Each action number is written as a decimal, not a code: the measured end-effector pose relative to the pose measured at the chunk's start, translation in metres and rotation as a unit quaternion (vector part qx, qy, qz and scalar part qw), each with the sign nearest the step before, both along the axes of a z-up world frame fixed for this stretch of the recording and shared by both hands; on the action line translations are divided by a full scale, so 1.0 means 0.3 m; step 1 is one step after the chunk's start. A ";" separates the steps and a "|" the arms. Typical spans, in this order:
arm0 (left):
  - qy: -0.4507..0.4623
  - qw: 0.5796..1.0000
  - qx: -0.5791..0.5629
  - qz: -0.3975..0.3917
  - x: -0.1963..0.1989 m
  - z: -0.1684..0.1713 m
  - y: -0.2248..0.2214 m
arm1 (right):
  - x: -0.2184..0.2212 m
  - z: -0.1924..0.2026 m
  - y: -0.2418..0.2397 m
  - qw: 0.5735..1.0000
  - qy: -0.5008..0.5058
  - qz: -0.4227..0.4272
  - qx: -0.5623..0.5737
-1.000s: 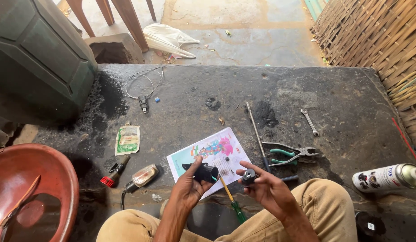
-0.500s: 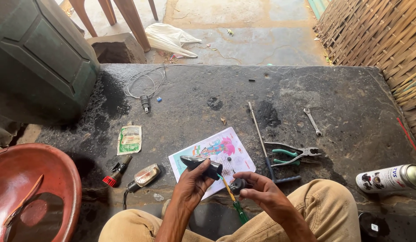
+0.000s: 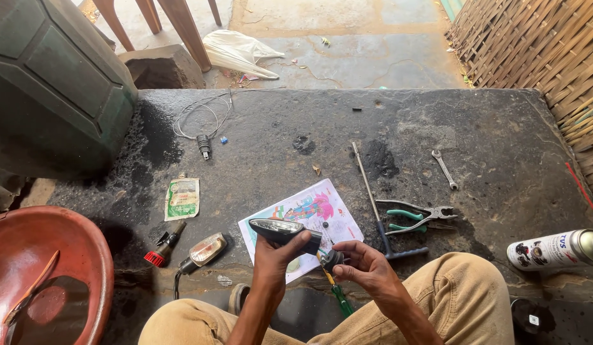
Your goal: Repairing and cleaning a motorcycle turn signal light component using various tools.
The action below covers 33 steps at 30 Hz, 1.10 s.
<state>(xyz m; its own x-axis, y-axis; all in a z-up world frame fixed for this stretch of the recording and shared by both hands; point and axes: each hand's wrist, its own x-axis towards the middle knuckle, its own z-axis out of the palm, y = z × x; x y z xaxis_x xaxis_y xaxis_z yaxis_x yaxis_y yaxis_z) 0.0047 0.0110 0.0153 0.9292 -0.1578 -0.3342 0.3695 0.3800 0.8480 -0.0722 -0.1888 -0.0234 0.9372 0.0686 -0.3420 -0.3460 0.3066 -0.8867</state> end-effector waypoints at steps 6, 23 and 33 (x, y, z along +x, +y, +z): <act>-0.118 0.993 0.028 -0.005 -0.039 0.031 -0.028 | 0.002 -0.013 -0.002 1.000 -0.012 -0.002 0.015; -0.219 0.972 0.083 0.007 -0.061 0.026 -0.041 | 0.010 -0.037 -0.005 0.999 -0.007 -0.028 0.046; -0.131 0.991 0.036 0.012 -0.047 0.012 -0.042 | -0.004 -0.009 0.023 0.998 -0.028 -0.063 -0.010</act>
<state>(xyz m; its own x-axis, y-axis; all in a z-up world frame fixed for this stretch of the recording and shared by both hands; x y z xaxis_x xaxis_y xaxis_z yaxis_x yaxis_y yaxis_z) -0.0093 -0.0017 0.0189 0.9888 -0.1182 -0.0907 0.1245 0.3207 0.9390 -0.0733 -0.1817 -0.0259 0.9559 -0.0568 -0.2883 -0.2551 0.3266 -0.9101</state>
